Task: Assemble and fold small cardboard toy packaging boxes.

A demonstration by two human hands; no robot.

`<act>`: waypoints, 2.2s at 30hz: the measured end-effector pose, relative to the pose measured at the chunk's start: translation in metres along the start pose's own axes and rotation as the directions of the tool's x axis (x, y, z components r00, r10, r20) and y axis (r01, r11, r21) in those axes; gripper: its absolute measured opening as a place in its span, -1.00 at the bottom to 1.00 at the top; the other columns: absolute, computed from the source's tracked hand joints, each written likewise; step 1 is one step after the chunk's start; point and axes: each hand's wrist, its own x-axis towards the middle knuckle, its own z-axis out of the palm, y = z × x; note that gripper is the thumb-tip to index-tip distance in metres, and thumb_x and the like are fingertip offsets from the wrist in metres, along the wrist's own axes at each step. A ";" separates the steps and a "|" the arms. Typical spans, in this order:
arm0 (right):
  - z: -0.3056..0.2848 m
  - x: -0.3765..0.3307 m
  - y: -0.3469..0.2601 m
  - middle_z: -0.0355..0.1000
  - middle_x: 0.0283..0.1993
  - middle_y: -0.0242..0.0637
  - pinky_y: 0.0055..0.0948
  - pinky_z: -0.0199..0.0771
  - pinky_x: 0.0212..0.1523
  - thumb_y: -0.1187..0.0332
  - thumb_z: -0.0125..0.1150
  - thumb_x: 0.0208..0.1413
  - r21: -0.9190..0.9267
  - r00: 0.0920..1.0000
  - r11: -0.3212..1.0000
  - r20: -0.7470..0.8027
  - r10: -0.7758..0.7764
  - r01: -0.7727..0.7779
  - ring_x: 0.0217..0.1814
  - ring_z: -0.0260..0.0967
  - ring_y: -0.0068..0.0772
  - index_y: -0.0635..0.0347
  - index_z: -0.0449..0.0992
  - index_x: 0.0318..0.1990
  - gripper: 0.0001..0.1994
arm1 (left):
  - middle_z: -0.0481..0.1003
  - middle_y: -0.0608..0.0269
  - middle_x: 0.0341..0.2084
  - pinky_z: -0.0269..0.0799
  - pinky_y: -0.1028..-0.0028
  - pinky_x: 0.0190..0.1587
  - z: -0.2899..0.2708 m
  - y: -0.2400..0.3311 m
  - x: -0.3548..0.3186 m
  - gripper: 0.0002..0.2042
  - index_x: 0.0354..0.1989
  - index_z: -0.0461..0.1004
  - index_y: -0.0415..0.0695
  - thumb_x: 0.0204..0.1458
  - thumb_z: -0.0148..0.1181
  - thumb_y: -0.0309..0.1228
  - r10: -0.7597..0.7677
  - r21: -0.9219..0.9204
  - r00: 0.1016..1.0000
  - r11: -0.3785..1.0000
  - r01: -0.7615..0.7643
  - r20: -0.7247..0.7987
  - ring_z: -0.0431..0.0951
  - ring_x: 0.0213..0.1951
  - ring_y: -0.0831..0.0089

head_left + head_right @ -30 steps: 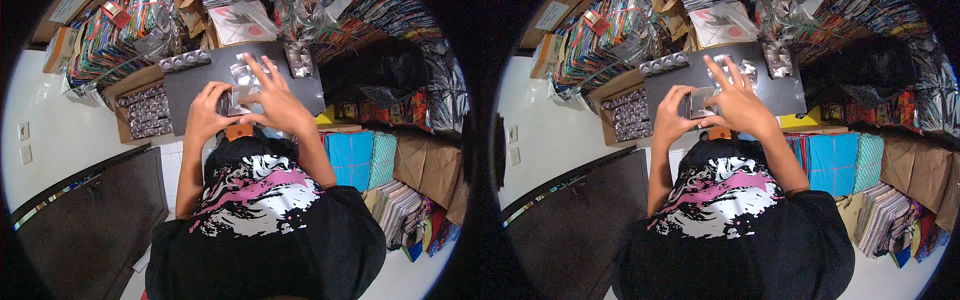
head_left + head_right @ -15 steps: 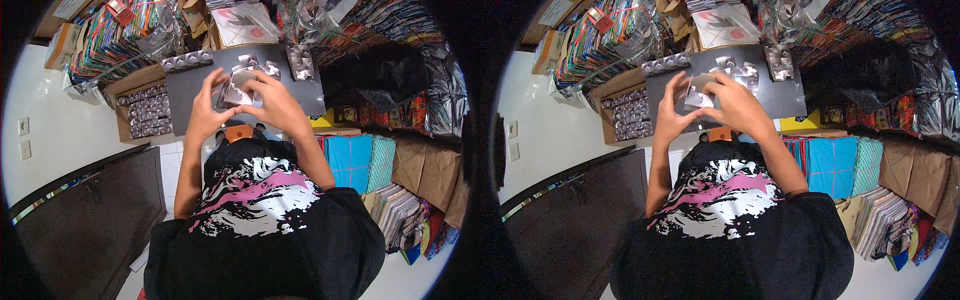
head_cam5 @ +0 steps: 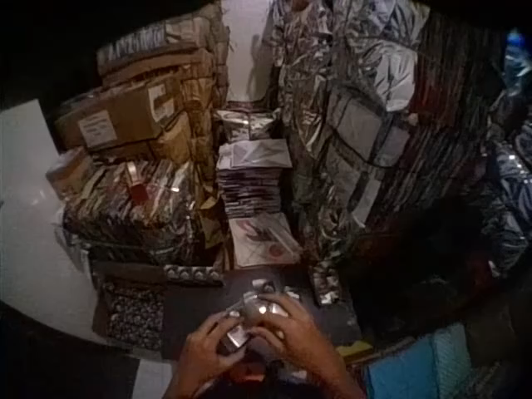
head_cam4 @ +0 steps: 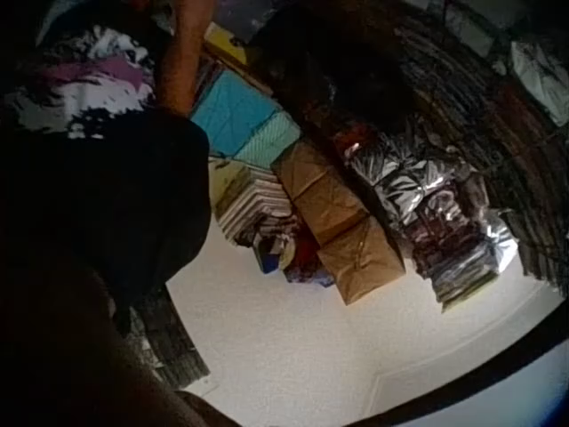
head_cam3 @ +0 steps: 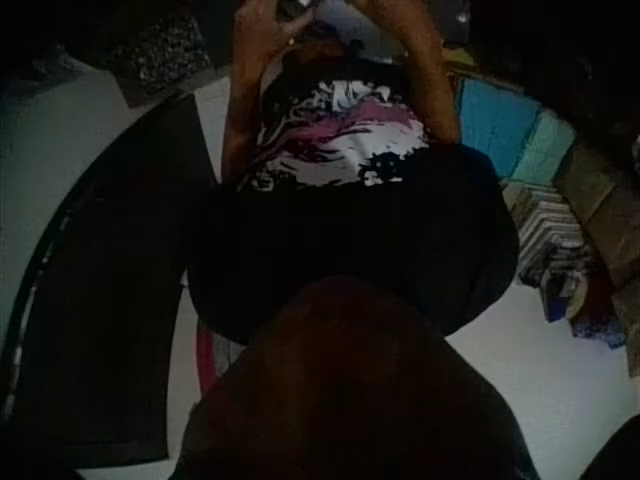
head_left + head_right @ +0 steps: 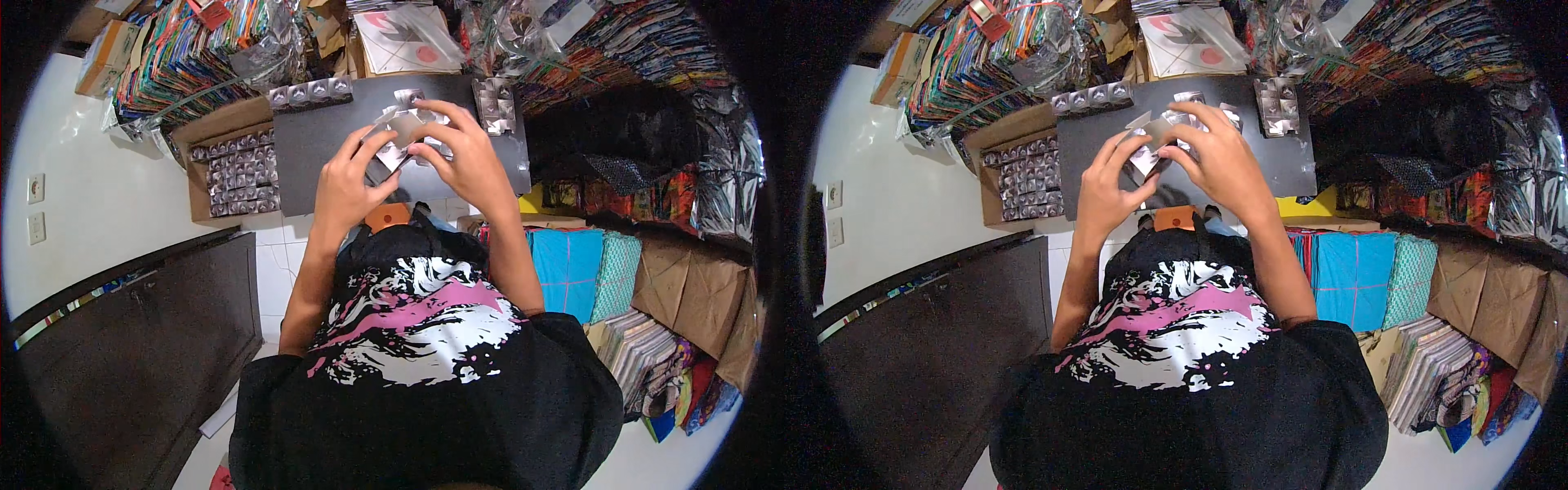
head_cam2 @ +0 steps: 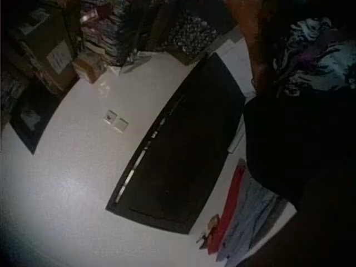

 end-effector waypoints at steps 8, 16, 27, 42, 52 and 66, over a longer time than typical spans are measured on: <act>0.007 -0.002 0.003 0.35 0.44 -0.11 0.05 0.25 0.42 0.22 0.45 0.13 -0.122 0.998 0.991 0.019 -0.055 0.057 0.44 0.30 0.13 0.06 0.70 -0.16 -0.80 | 0.54 0.10 0.16 0.65 0.13 0.00 -0.003 0.005 -0.001 -0.46 0.13 0.56 0.02 -0.12 0.50 -0.34 0.008 0.063 0.992 0.998 -0.016 0.122 0.68 -0.02 -0.02; 0.007 -0.004 0.017 0.46 0.34 -0.17 -0.05 0.27 0.41 0.29 0.47 0.08 -0.030 1.000 1.000 -0.005 0.000 0.000 0.42 0.38 0.01 0.10 0.70 -0.26 -0.86 | 0.53 0.11 0.16 0.65 0.12 -0.01 -0.011 0.006 0.001 -0.46 0.13 0.56 0.04 -0.13 0.50 -0.34 0.008 0.093 0.988 0.995 -0.023 0.152 0.68 -0.03 -0.01; 0.027 -0.005 -0.009 0.56 0.25 -0.36 0.22 0.19 0.37 0.14 0.42 0.01 -0.188 0.926 0.908 -0.109 0.360 -0.375 0.27 0.50 -0.12 0.03 0.73 -0.32 -0.79 | 0.53 0.19 0.19 0.65 0.20 -0.01 -0.010 0.019 -0.002 -0.33 0.18 0.54 0.10 -0.25 0.59 -0.41 -0.026 0.228 0.990 0.974 -0.007 0.142 0.68 -0.01 0.06; 0.004 -0.005 0.035 0.36 0.41 0.00 -0.14 0.36 0.37 0.36 0.36 0.22 0.230 0.958 0.943 0.215 0.191 -0.240 0.40 0.39 0.07 0.17 0.73 -0.13 -0.85 | 0.56 0.13 0.14 0.63 0.17 0.06 0.008 -0.005 -0.003 -0.27 0.20 0.42 -0.02 -0.28 0.57 -0.49 0.104 -0.190 0.995 0.976 -0.103 -0.004 0.65 0.03 0.01; 0.008 -0.004 0.020 0.43 0.36 -0.04 -0.15 0.35 0.38 0.39 0.42 0.14 0.021 0.987 0.991 0.097 0.131 -0.133 0.37 0.42 0.07 0.20 0.74 -0.18 -0.86 | 0.62 0.08 0.07 0.60 0.20 0.11 0.001 -0.004 0.004 -0.45 0.07 0.55 -0.09 -0.18 0.58 -0.43 0.093 -0.197 0.995 0.977 -0.083 0.043 0.68 0.05 0.07; 0.003 0.003 0.026 0.65 -0.14 -0.39 -0.09 0.35 0.32 0.45 0.48 0.02 -0.012 0.992 0.992 0.024 -0.125 0.126 -0.02 0.60 -0.30 0.06 0.70 -0.19 -0.82 | 0.63 0.07 -0.01 0.58 0.21 0.11 -0.017 -0.001 0.013 -0.48 0.01 0.59 -0.16 -0.21 0.59 -0.38 0.140 -0.228 0.980 0.968 -0.105 0.141 0.68 0.00 0.07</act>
